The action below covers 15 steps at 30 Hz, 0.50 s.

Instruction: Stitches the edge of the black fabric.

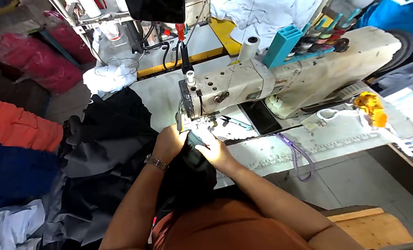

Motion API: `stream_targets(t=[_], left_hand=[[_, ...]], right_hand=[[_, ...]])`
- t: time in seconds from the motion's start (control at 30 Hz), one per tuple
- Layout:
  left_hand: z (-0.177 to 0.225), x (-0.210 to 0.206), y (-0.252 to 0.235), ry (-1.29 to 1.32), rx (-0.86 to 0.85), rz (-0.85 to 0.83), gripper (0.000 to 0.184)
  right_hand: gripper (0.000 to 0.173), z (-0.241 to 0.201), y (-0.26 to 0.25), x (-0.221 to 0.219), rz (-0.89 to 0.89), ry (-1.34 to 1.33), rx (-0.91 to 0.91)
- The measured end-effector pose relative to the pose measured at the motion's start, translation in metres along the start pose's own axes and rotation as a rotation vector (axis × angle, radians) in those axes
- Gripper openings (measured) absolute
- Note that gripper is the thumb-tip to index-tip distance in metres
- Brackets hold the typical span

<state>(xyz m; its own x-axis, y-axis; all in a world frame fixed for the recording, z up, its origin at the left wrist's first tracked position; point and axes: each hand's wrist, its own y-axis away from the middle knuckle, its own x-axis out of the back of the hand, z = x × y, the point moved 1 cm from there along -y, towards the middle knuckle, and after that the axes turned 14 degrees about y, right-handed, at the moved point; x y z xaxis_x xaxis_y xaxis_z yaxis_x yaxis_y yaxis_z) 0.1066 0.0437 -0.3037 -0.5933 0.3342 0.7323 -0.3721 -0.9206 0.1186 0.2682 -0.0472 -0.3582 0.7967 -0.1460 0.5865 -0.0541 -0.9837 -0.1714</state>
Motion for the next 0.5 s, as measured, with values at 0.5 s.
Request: stream_targets(t=[0.5], left_hand=[[-0.026,-0.027,-0.061,-0.083,-0.402,0.083,0.019]], right_hand=[[0.032,0.02,-0.016,0.014,0.019,0.574,0.177]])
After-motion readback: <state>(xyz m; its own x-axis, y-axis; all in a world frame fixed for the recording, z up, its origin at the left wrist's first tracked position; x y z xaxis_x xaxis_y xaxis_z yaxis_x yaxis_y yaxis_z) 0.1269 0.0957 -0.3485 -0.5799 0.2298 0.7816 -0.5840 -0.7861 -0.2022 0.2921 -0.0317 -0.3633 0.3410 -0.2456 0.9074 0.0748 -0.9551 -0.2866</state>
